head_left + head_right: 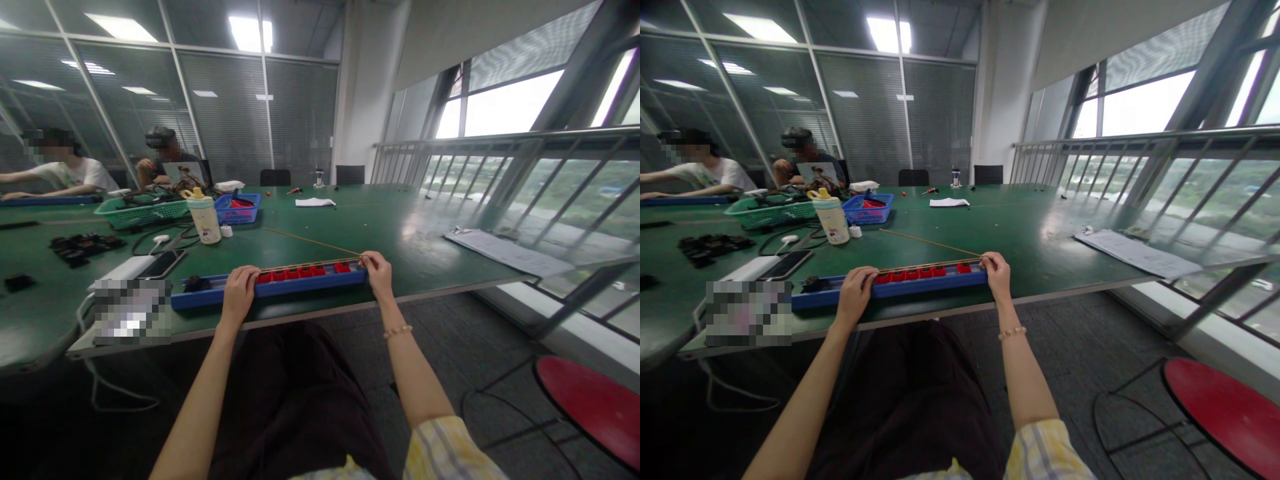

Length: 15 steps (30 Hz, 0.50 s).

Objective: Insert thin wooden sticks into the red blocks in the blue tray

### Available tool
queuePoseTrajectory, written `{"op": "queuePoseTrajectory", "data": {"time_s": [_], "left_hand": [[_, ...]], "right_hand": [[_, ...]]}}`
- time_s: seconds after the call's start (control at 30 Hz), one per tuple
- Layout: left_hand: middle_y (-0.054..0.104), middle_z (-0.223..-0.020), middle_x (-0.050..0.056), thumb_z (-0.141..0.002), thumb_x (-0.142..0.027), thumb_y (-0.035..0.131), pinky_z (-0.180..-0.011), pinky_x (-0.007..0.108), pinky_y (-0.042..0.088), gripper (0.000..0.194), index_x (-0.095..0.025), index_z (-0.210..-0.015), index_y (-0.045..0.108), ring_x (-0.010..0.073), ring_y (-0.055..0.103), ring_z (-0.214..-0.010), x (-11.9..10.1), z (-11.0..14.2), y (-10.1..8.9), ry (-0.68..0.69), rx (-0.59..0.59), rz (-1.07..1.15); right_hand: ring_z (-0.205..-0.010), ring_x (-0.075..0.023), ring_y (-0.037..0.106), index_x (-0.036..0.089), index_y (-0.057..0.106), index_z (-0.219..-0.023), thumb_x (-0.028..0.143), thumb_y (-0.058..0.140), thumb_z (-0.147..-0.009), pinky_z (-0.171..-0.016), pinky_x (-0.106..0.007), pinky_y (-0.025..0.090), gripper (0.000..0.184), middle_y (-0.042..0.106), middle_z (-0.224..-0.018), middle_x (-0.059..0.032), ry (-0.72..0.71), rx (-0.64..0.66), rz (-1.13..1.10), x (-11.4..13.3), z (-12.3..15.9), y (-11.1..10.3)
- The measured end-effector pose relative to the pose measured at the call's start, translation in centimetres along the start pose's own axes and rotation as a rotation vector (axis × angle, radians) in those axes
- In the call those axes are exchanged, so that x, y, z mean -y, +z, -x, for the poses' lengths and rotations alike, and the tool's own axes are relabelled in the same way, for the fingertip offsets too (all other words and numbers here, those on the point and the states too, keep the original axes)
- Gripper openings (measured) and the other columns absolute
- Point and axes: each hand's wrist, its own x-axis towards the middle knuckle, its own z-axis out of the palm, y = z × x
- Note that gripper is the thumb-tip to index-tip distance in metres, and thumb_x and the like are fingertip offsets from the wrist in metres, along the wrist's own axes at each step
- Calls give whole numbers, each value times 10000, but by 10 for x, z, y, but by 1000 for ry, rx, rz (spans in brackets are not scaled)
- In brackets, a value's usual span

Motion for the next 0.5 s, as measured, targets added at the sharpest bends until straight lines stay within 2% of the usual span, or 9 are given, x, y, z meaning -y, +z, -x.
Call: {"op": "queuePoseTrajectory", "data": {"time_s": [0.17,0.5], "left_hand": [[694,-1023,73,-991,-388,425,-976,404,471,280,-213,-958,642,223,614,-1010,2,-1,1,4,3,-9],[684,-1040,73,-995,-361,430,-981,399,472,255,-214,-982,638,217,602,-1019,-1,0,0,32,-12,3]], "right_hand": [[-717,-182,612,205,657,-850,483,575,-877,-729,-344,523,291,642,-853,-57,15,-2,4,1,0,-1],[-656,-168,558,204,645,-775,425,557,-887,-651,-318,464,262,613,-807,-43,-28,9,110,-4,1,-2]]}}
